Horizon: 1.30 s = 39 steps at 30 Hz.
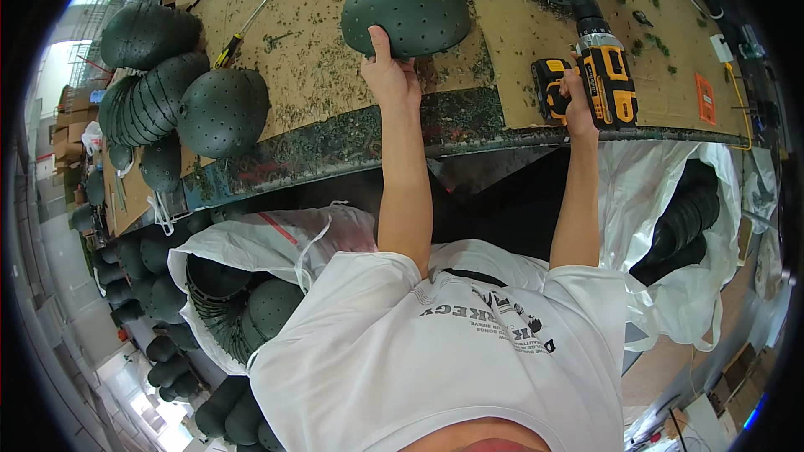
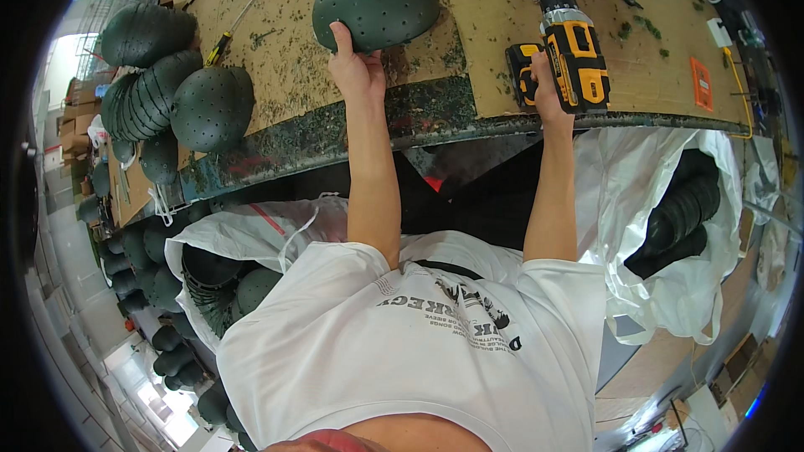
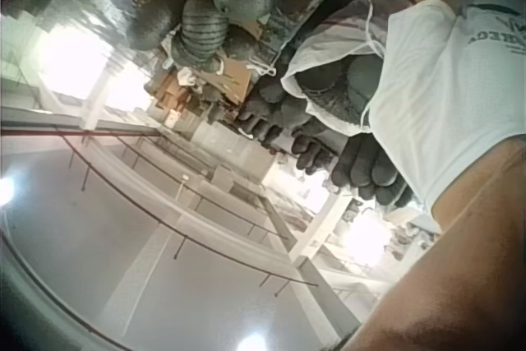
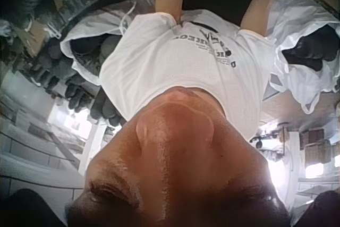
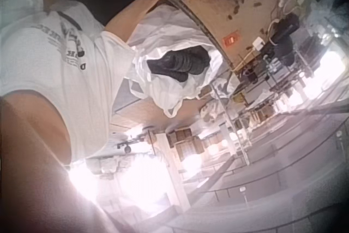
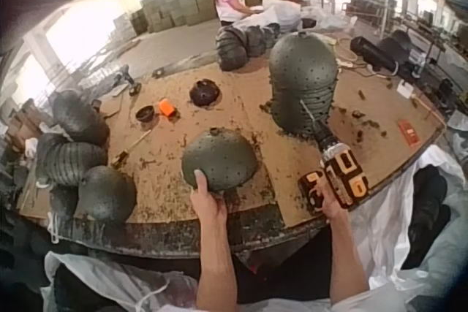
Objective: Drill holes into green plastic spherical shells using a power drill.
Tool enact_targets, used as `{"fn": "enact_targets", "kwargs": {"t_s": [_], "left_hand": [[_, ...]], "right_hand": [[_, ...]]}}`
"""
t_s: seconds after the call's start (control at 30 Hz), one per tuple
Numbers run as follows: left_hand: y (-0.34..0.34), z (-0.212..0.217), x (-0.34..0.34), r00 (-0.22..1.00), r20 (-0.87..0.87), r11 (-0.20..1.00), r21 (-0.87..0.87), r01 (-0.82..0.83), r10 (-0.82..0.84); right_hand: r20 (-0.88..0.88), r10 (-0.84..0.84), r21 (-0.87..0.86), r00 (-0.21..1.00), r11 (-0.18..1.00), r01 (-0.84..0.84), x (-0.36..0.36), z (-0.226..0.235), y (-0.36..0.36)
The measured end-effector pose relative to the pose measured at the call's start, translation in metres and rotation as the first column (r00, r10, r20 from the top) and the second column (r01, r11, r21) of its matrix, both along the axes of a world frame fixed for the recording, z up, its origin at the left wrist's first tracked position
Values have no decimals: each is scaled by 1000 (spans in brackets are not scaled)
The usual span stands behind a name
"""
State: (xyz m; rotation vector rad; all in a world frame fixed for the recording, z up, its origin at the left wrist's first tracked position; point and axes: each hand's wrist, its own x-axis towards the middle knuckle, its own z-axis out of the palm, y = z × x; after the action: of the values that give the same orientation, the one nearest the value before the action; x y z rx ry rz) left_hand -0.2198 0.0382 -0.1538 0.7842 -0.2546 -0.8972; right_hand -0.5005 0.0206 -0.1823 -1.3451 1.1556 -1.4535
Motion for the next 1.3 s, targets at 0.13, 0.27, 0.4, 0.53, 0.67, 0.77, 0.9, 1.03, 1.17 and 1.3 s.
{"fn": "enact_targets", "kwargs": {"t_s": [0.13,0.27,0.4,0.53,0.67,0.77,0.9,1.03,1.17,1.3], "left_hand": [[1,0,1,1000,12,999,24,23,-23],[3,4,-4,999,-39,999,-6,32,-33],[4,4,-2,999,-29,1000,11,28,-28],[3,5,-6,999,-30,1000,15,13,-12],[3,-3,-1,1000,17,999,44,19,-19],[2,-7,0,1000,15,998,55,24,-24],[7,-9,1,995,-96,996,80,32,-25],[14,7,-9,980,-197,999,23,22,-17],[14,18,-20,975,-216,999,13,52,-48],[13,15,-20,988,-153,997,71,22,-11]], "right_hand": [[-4,4,-51,1000,999,-4,0,0,-1],[-20,21,-11,1000,1000,-21,-4,-3,-2],[9,17,-7,1000,1000,-17,4,5,1],[30,31,-50,999,998,-30,1,3,0],[84,12,-13,996,1000,-10,7,9,3],[60,19,-31,998,999,-17,1,3,1],[11,30,-34,999,999,-30,3,6,3],[30,12,-36,999,999,-11,7,12,5],[58,41,-57,997,998,-37,3,6,0],[50,25,-55,998,998,-22,2,3,-1]]}}
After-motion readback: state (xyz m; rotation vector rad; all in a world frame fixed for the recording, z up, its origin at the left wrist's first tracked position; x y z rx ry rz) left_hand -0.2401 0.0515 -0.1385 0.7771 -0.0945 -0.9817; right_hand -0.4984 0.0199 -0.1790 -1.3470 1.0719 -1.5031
